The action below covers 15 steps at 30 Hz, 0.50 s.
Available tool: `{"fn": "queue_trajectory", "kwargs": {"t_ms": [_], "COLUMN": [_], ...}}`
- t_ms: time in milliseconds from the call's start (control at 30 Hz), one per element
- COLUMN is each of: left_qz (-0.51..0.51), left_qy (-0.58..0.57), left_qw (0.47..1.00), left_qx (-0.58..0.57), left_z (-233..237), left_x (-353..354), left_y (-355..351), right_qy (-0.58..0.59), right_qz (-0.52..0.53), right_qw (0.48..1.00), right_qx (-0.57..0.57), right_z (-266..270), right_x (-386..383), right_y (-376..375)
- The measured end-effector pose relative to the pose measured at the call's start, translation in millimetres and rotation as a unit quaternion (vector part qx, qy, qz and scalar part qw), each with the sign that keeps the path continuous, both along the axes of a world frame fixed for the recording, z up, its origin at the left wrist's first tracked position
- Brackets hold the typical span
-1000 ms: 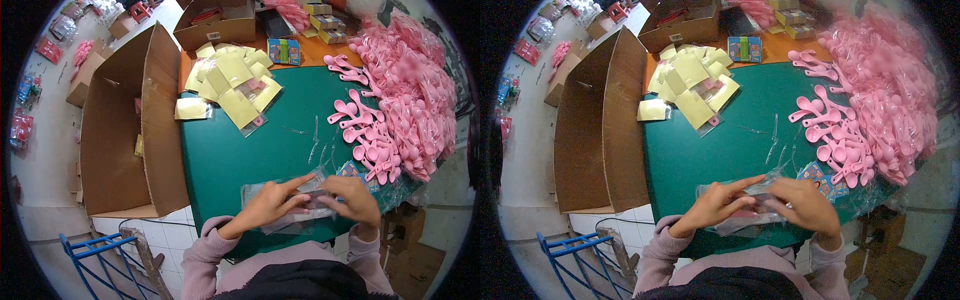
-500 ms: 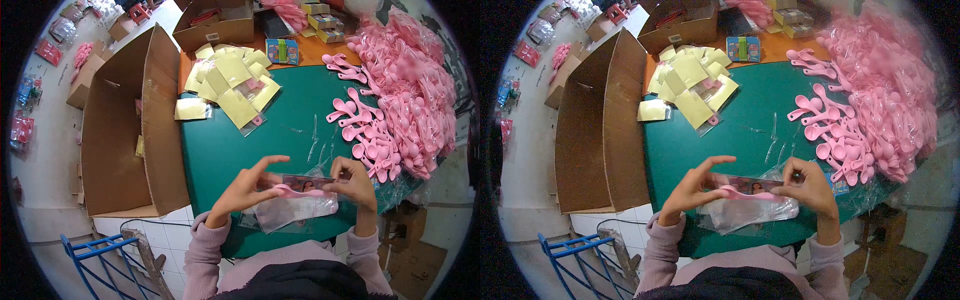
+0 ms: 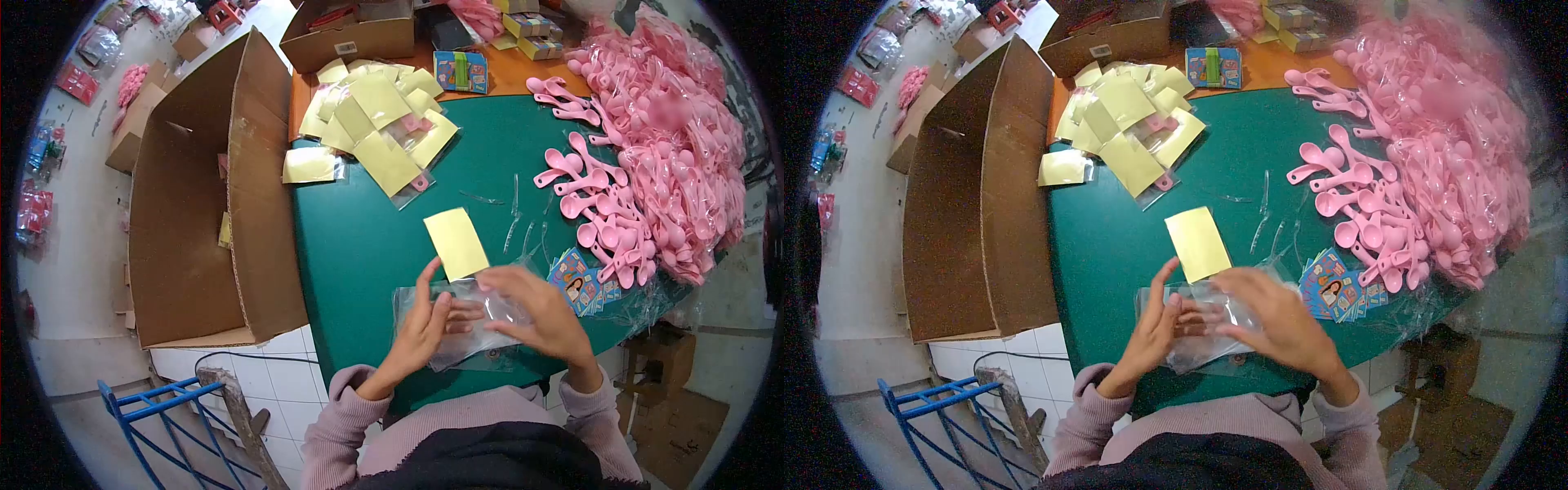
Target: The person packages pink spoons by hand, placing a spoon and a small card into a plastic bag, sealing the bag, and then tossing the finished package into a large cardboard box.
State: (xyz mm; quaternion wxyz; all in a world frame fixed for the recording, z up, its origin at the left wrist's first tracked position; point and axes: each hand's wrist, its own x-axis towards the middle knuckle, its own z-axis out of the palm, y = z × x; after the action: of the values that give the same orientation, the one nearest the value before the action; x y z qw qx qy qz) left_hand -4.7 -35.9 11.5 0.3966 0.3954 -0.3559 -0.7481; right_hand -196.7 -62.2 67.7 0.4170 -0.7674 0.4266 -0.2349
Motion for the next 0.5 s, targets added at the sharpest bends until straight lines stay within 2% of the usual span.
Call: {"fn": "queue_trajectory", "kwargs": {"t_ms": [33, 133, 333, 500], "left_qz": [0.003, 0.002, -0.044, -0.034], "left_qy": [0.037, 0.019, -0.046, -0.031], "left_qw": [0.999, 0.999, 0.998, 0.999], "left_qx": [0.024, 0.028, 0.013, 0.018], "left_z": [-2.9, -4.5, -1.0, -4.9], "left_x": [-1.2, 2.7, 3.9, -0.4], "left_y": [6.2, 16.8, 24.5, 28.8], "right_qy": [0.001, 0.079, 0.115, 0.128], "right_qz": [0.001, 0.03, 0.121, 0.134], "right_qw": [1.0, 0.995, 0.982, 0.979], "right_qx": [0.002, -0.059, -0.089, -0.082], "right_z": [-1.9, -10.0, -18.1, -11.5], "right_x": [1.5, 5.7, 10.2, -1.9], "right_y": [4.2, 12.9, 11.6, 4.2]}}
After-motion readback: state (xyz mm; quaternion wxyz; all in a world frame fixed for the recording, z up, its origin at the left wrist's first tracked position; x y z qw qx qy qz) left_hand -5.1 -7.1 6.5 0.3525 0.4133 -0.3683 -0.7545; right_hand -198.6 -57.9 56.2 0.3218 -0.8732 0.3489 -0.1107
